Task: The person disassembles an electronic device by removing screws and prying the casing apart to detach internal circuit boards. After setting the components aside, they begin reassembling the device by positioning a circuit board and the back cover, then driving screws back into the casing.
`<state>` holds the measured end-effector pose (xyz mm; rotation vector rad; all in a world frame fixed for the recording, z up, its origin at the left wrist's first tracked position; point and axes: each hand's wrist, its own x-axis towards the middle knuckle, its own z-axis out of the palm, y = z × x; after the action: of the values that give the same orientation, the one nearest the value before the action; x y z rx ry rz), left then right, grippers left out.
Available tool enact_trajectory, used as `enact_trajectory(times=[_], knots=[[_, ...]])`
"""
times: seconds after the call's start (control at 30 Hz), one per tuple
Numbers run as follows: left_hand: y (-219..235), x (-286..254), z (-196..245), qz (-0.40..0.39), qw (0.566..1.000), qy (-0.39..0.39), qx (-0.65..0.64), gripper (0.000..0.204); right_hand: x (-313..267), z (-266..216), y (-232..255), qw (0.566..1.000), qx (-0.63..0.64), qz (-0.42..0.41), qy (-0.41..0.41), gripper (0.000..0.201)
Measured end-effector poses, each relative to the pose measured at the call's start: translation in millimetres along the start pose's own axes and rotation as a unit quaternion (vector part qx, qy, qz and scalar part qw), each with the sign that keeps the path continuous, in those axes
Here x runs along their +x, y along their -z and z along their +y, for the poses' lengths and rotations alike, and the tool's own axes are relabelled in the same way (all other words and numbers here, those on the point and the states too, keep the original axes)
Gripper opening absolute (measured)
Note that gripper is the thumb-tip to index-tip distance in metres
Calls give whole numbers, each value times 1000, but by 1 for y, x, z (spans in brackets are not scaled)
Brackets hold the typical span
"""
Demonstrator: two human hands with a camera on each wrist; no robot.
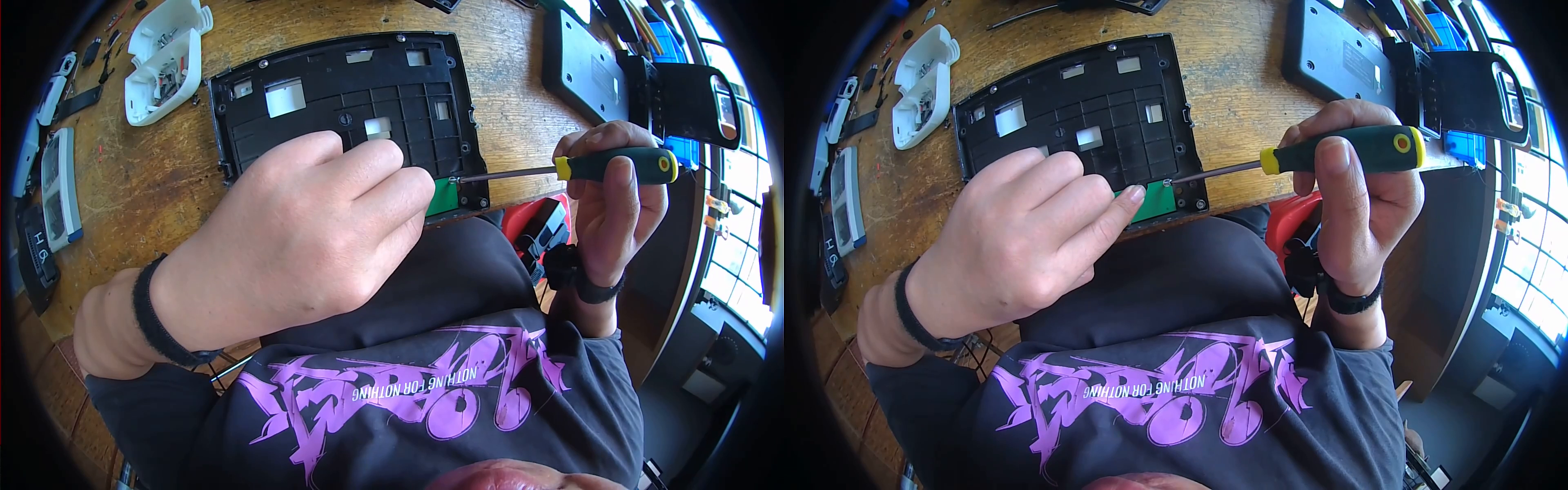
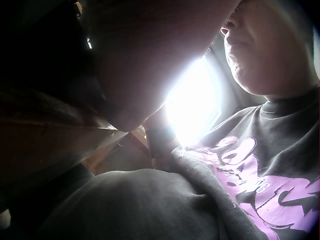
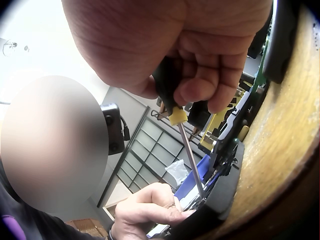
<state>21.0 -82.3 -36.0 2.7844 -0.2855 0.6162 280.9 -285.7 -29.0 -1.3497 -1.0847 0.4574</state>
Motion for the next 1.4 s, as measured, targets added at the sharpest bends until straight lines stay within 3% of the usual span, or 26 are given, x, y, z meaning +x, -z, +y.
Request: enact_trajectory(times=[0.77, 1.07, 1.17, 1.27, 1.4], knots=[[-1, 0, 0, -4, 1000, -2, 5, 45, 0, -3, -1, 999, -35, -3, 11, 32], [1, -1, 0, -4, 1000, -2, 4, 50, 16, -19, -4, 994, -56, -66, 60, 20], [2, -1, 0, -15, 1000, -3, 2, 51, 26, -36, -8, 974, -171, -128, 80, 37], [2, -2, 0, -19, 1000, -4, -3, 51, 35, -52, -10, 954, -238, -154, 100, 29], [2, -3, 0, -26, 1000, -2, -2, 51, 47, -75, -19, 928, -328, -173, 27, 19]])
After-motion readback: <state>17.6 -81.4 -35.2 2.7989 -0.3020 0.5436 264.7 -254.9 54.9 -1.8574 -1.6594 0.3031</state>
